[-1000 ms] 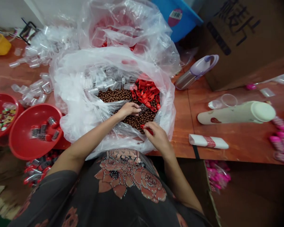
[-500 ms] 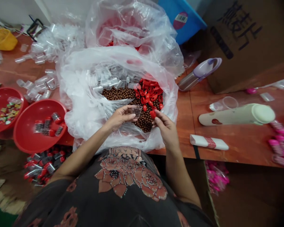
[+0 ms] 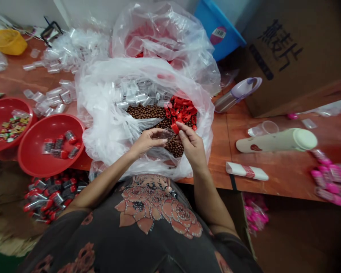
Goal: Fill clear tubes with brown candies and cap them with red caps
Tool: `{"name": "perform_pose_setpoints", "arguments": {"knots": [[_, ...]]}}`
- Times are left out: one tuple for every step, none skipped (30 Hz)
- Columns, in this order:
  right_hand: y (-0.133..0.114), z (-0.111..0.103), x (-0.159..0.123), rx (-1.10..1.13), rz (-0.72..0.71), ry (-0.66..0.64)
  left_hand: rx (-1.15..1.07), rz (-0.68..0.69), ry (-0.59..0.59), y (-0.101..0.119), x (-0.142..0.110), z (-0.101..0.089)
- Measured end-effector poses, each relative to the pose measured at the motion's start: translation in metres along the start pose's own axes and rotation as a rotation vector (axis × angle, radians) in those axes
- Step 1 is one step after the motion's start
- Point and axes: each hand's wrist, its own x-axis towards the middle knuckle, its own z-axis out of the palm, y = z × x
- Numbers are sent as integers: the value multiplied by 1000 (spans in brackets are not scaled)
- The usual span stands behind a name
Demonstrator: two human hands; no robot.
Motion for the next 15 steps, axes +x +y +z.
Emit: {"name": "perform_pose_setpoints", "arguments": {"knots": [[-2,0,0,-45,-41,-24,17,4,7,-1,0,0],[-3,-1,1,-93,-84,-55,29,8,15,-2,0,-1],[-4,-2,1,-143,-129,-84,38,11,24,-3,0,-2],[-4,-2,1,-193,-174,-105,44,12,31,-4,0,-2],[-4,-3,1,-241,-217,-119,48,11,38,-4,0,-3],[-3,-4,1,-284,-255,-126,51,7,43,-4,0,-3],[-2,-4,1,-319,-286,-126,54,4,47,-4,-1,-3],[-1,-5,1,-346,-304,-121,57,3,48,-4,-1,-3],[0,-5,0,-361,-311,-113,62,3,46,-4,-1,-3],[1,-6,0,-363,-310,-107,68,4,40,-3,-2,-2],[1,-6,0,-355,-302,-103,74,5,32,-2,-2,-2],[2,-7,0,-342,-290,-100,79,4,27,-1,-3,-1],[2,-7,1,-329,-276,-100,83,2,24,1,-3,-1],[2,-8,1,-316,-261,-101,86,-2,22,2,-4,0],[2,-9,1,-305,-245,-102,88,-6,22,3,-4,1]]}}
